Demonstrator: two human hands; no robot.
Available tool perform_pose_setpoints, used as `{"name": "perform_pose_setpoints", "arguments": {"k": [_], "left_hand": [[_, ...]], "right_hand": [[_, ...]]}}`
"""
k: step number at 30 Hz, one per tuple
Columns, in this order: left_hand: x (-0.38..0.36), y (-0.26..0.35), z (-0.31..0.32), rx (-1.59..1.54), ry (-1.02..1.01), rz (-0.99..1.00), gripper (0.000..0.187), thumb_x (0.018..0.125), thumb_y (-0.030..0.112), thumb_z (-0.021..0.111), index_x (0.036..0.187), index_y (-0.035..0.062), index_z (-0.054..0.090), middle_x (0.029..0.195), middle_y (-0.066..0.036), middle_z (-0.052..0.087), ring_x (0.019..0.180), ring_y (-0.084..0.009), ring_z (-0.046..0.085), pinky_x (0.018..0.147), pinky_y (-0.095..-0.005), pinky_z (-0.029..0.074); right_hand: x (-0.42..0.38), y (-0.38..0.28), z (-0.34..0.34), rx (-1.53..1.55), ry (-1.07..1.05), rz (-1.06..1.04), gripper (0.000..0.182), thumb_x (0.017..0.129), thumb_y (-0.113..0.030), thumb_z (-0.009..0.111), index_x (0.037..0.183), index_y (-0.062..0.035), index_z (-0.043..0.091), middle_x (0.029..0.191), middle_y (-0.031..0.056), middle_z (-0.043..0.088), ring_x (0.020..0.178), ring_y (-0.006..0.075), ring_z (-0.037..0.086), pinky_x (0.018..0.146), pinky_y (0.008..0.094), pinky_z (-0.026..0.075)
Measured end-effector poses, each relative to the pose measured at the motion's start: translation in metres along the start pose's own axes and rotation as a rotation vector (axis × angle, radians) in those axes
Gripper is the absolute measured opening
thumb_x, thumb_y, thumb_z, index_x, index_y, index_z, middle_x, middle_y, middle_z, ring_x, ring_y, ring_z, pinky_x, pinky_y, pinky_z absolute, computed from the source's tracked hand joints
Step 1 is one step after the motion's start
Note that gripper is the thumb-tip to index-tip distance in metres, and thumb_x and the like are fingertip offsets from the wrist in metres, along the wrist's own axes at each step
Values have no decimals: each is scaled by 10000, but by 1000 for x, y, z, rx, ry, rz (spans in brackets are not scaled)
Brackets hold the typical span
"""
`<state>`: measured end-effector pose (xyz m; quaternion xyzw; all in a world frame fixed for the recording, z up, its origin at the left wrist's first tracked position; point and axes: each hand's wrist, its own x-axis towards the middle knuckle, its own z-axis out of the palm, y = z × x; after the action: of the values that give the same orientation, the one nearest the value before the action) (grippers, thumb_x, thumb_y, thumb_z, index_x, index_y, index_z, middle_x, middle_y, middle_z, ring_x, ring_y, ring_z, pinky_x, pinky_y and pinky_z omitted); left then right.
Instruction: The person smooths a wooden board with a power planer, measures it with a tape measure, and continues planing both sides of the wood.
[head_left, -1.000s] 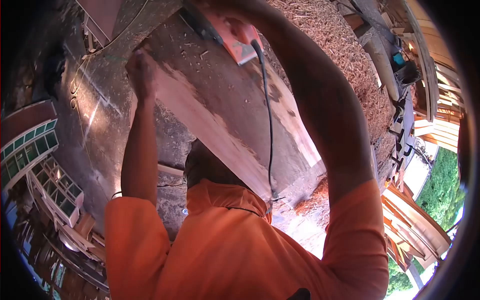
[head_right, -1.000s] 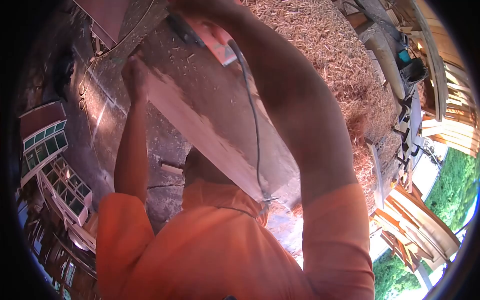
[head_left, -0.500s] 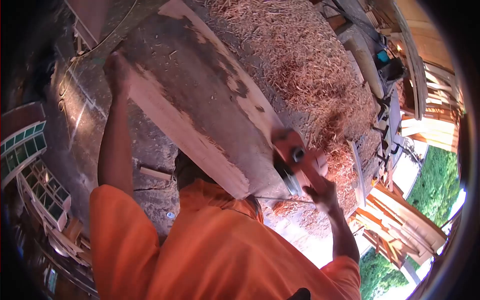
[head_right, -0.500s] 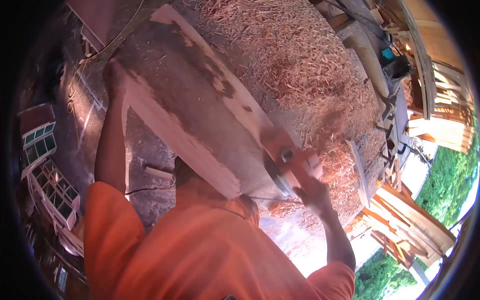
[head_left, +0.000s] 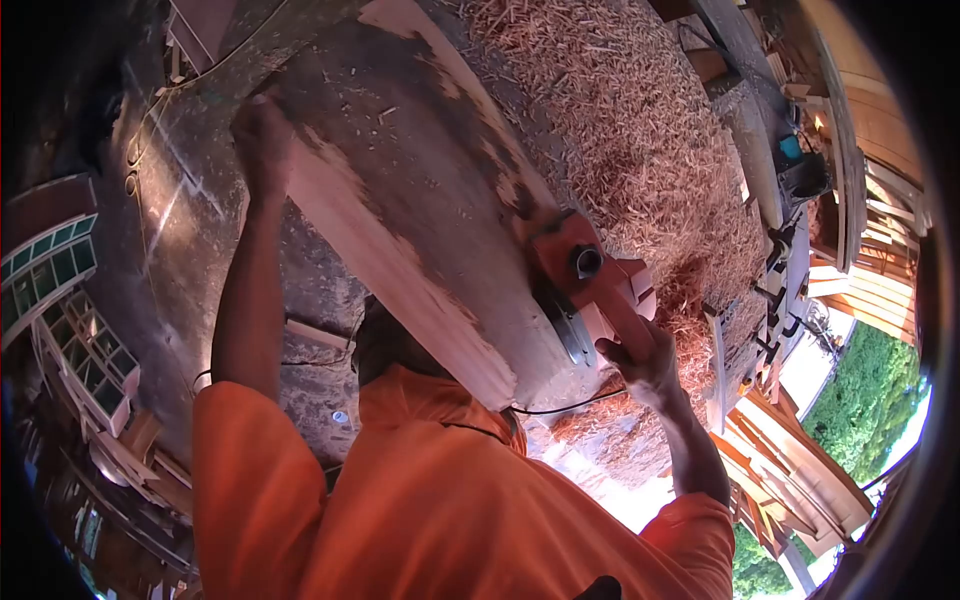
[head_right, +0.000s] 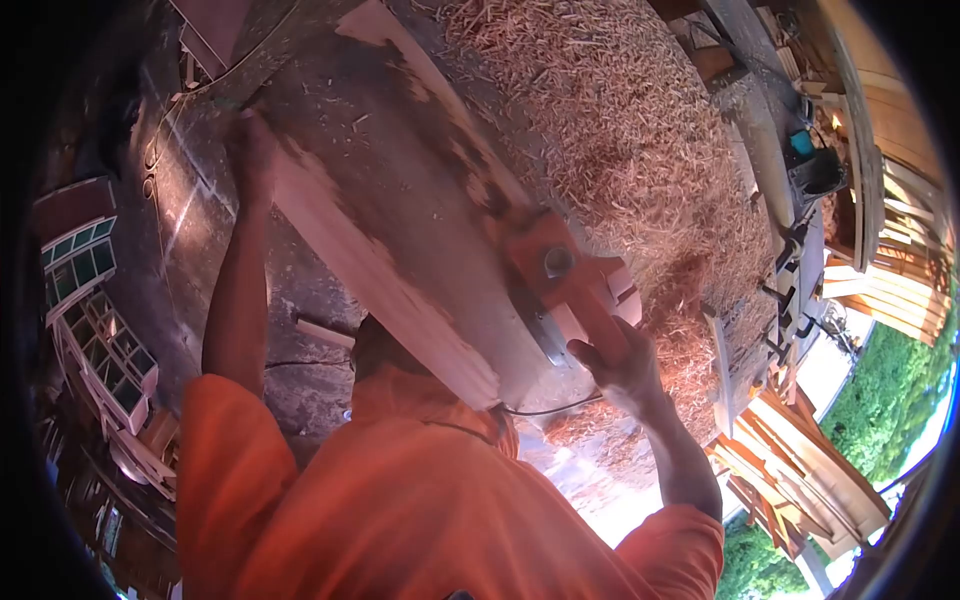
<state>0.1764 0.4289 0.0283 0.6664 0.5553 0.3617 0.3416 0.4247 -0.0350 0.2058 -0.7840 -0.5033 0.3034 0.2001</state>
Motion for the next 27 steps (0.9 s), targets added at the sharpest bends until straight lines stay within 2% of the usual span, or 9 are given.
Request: {"name": "perform_pose_setpoints", "arguments": {"k": [9,10,14,18,22,23,25,26,27], "left_hand": [[-9,-10,4,47,46,-212,619,935,499,534,1210,-55,509,1159,-278,596,1053,-402,617,905,-464,476],[-11,-5,5,43,61,-233,633,934,505,540,1227,-54,491,1178,-281,585,1059,-398,612,917,-457,474],[-17,5,7,24,147,-196,499,965,444,529,1165,-11,583,1142,-229,625,1070,-347,610,954,-419,448],[-15,-22,17,11,175,-36,476,962,424,549,1178,1,574,1103,-192,647,1041,-325,626,935,-407,463],[-19,10,5,6,95,-182,460,962,405,549,1185,3,564,1095,-159,664,1001,-295,641,902,-401,480],[-17,15,0,-39,66,-182,474,960,421,545,1176,0,567,1099,-157,662,997,-292,643,895,-407,481],[-18,18,-3,-111,26,-171,492,956,443,540,1151,-8,576,1095,-159,660,990,-289,645,882,-414,483],[-21,17,-2,-139,17,-165,498,954,450,541,1136,-12,581,1089,-163,660,985,-288,646,875,-415,483],[-17,9,1,-141,39,-160,494,953,447,548,1115,-18,590,1073,-171,661,979,-290,646,869,-414,482]], "right_hand": [[103,-46,-1,78,-30,175,282,836,-148,738,1079,-54,631,726,121,591,562,262,600,490,369,454],[120,-53,0,85,-8,241,280,872,-149,707,1118,-19,672,564,17,577,505,84,564,470,284,429],[187,-73,2,-5,32,-76,250,862,-189,733,1050,-27,704,586,7,598,515,74,564,480,273,441],[262,-115,3,177,-40,461,79,859,-139,675,816,-114,735,732,62,690,560,141,658,549,296,572],[319,-143,4,75,17,162,254,755,-206,702,1006,-178,725,845,31,703,635,145,678,609,301,578],[344,-122,9,-344,142,-335,288,772,-209,683,1058,-201,706,933,17,690,731,162,678,650,312,581],[392,-121,14,-295,208,-512,244,794,-220,689,1030,-157,685,884,21,673,744,152,661,647,315,557],[414,-147,17,172,138,-190,204,800,-226,714,950,-90,682,746,39,668,661,125,644,603,306,531],[462,-124,28,-71,248,-439,171,827,-217,694,937,-86,682,716,53,664,635,124,645,584,319,531]]}}
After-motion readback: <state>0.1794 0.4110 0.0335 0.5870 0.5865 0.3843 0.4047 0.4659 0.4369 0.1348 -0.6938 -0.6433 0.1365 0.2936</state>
